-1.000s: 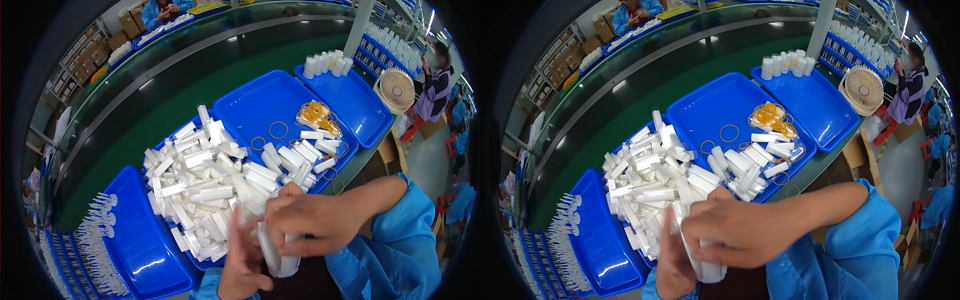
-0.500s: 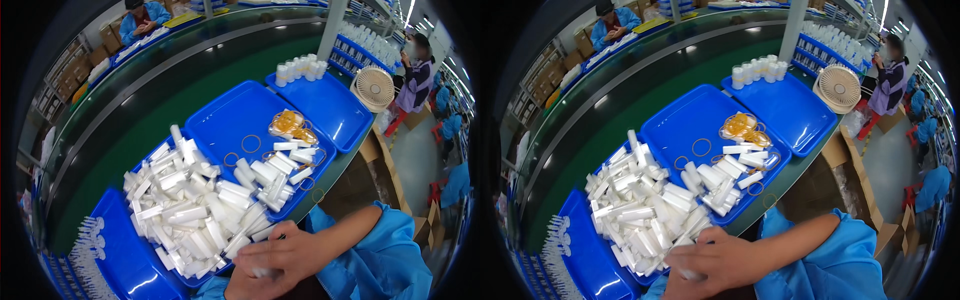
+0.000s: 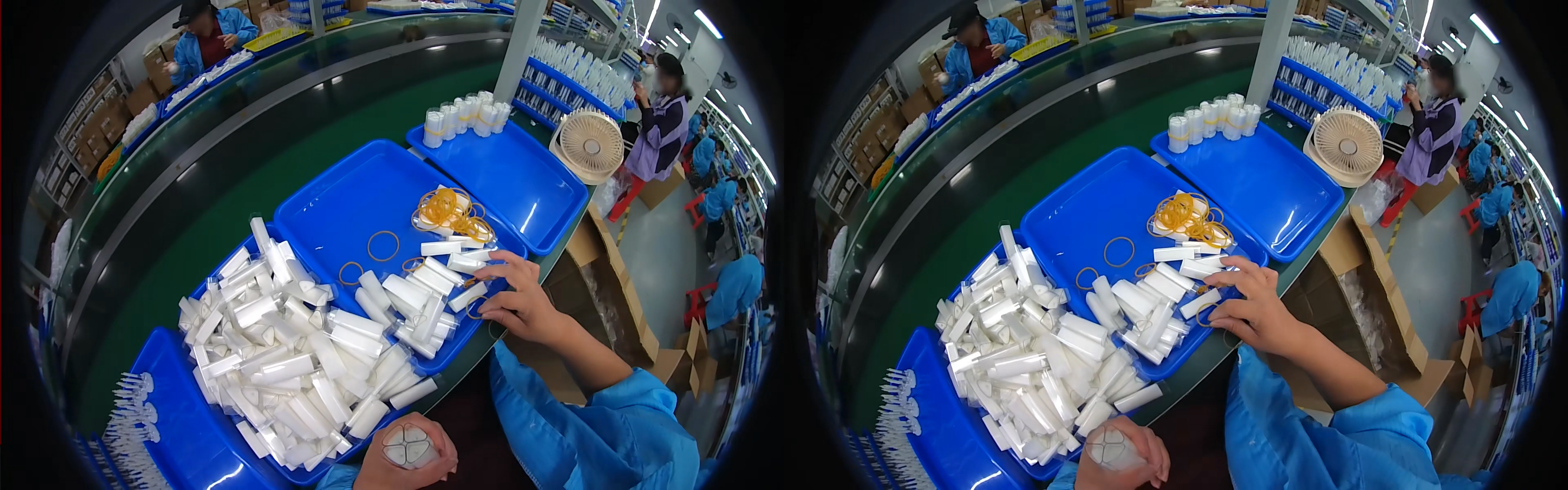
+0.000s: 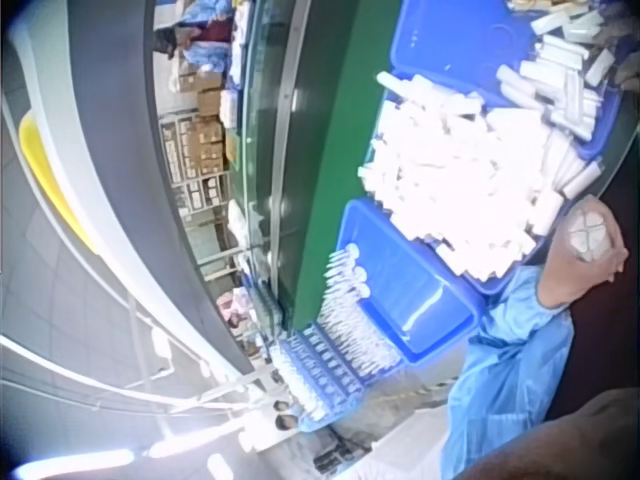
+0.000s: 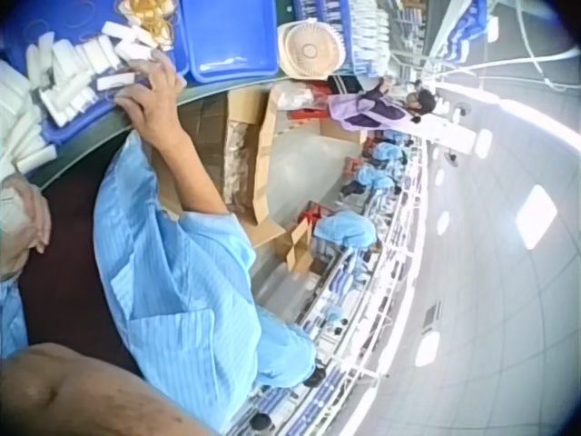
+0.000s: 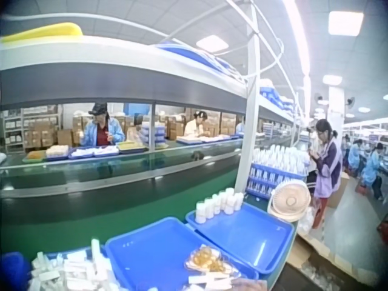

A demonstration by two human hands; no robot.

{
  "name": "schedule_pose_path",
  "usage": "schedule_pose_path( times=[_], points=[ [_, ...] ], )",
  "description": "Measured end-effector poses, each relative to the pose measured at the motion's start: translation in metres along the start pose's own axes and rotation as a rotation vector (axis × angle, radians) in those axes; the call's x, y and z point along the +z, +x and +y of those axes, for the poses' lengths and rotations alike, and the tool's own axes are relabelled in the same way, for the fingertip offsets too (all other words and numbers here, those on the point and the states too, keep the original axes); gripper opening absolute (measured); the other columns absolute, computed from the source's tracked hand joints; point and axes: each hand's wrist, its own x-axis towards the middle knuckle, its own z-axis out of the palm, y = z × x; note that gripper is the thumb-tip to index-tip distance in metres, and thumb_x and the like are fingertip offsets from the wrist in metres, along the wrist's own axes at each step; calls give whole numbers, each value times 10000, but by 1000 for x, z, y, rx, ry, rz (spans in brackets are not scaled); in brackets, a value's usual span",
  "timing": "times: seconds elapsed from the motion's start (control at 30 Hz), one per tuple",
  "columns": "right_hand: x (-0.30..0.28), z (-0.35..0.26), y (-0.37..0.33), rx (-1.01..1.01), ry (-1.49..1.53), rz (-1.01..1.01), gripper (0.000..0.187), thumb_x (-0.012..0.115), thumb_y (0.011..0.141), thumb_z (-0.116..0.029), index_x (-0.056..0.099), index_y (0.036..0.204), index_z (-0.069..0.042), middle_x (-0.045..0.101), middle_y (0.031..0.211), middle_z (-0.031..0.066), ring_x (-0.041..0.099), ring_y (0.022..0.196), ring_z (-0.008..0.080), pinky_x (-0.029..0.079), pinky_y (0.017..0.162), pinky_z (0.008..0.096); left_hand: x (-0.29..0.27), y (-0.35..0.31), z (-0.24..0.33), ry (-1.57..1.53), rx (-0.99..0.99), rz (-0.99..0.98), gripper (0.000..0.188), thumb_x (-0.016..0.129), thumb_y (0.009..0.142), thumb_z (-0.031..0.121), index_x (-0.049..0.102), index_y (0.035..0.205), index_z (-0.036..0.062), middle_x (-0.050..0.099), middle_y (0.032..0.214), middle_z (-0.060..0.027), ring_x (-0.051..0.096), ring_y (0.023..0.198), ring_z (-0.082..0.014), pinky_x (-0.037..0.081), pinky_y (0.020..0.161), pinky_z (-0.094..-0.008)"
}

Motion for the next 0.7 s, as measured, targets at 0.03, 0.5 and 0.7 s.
schedule_pose_path(
  times=[0.03,0.5,0.7],
  points=[
    [2,0,1,-6,-13,19,127,702,717,-189,636,825,-178,520,1193,27,383,1203,287,255,887,413,2,-2,2,71,-50,65,195,669,723,-17,501,817,11,570,691,-123,560,566,-173,455,474,-249],
    [9,-83,21,-164,195,168,144,674,686,-264,553,735,-203,553,1033,-1,524,959,230,305,789,388,2,1,-13,459,432,248,245,599,726,-117,474,885,22,531,999,-182,557,611,-149,458,485,-236],
    [16,-116,32,-297,395,250,185,605,814,-272,498,714,-160,519,1021,6,482,1006,221,282,823,372,6,-8,-17,159,195,267,227,645,705,-81,512,837,46,588,770,-114,547,560,-163,461,474,-250]
  ],
)
